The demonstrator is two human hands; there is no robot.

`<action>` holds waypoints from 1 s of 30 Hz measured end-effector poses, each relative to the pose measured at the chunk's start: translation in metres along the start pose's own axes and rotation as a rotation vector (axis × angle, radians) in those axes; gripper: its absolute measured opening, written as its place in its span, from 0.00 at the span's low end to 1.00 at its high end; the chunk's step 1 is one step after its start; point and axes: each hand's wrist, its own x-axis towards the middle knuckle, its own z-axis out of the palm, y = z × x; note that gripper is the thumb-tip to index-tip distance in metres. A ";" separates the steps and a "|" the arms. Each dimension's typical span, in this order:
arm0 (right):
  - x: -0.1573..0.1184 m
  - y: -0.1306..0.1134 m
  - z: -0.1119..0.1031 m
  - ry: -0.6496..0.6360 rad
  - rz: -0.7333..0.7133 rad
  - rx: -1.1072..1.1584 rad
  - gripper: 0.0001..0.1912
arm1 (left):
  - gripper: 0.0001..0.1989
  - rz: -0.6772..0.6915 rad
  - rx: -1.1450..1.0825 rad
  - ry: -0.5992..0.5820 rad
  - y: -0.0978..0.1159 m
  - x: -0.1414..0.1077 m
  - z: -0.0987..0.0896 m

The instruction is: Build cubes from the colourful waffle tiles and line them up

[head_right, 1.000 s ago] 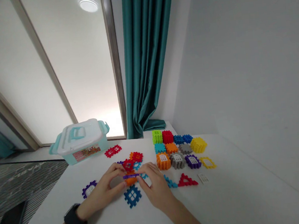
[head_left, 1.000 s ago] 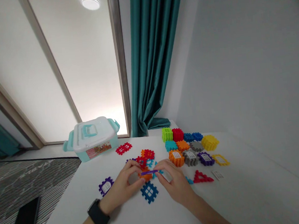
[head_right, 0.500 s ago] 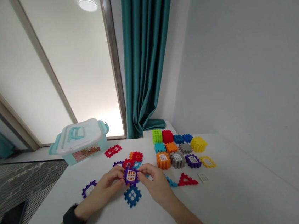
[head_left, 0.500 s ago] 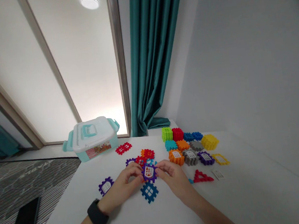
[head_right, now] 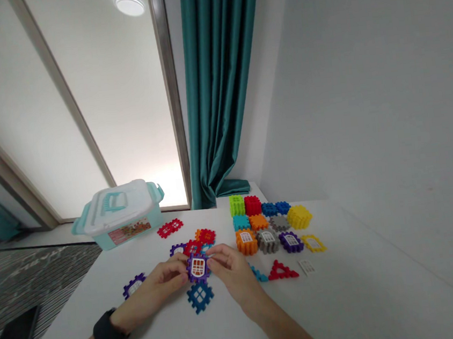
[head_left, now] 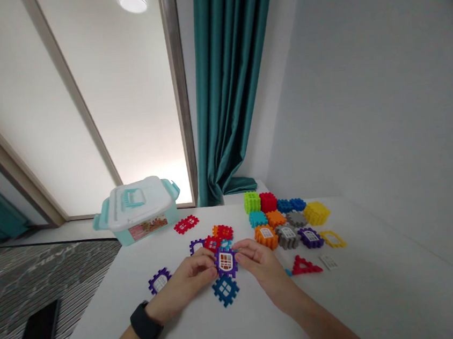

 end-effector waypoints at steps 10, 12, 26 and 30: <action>-0.004 0.008 -0.003 0.083 -0.310 -0.451 0.11 | 0.27 0.019 0.222 0.058 0.020 -0.004 -0.005; -0.008 0.007 -0.002 0.107 -0.492 -0.605 0.07 | 0.29 0.054 0.277 0.044 0.017 -0.004 -0.007; -0.012 0.002 -0.002 -0.088 -0.945 -0.962 0.10 | 0.12 0.139 0.482 0.053 0.012 -0.005 -0.009; -0.012 0.006 -0.002 -0.043 -0.839 -1.030 0.11 | 0.17 0.268 0.661 0.142 0.008 -0.005 -0.011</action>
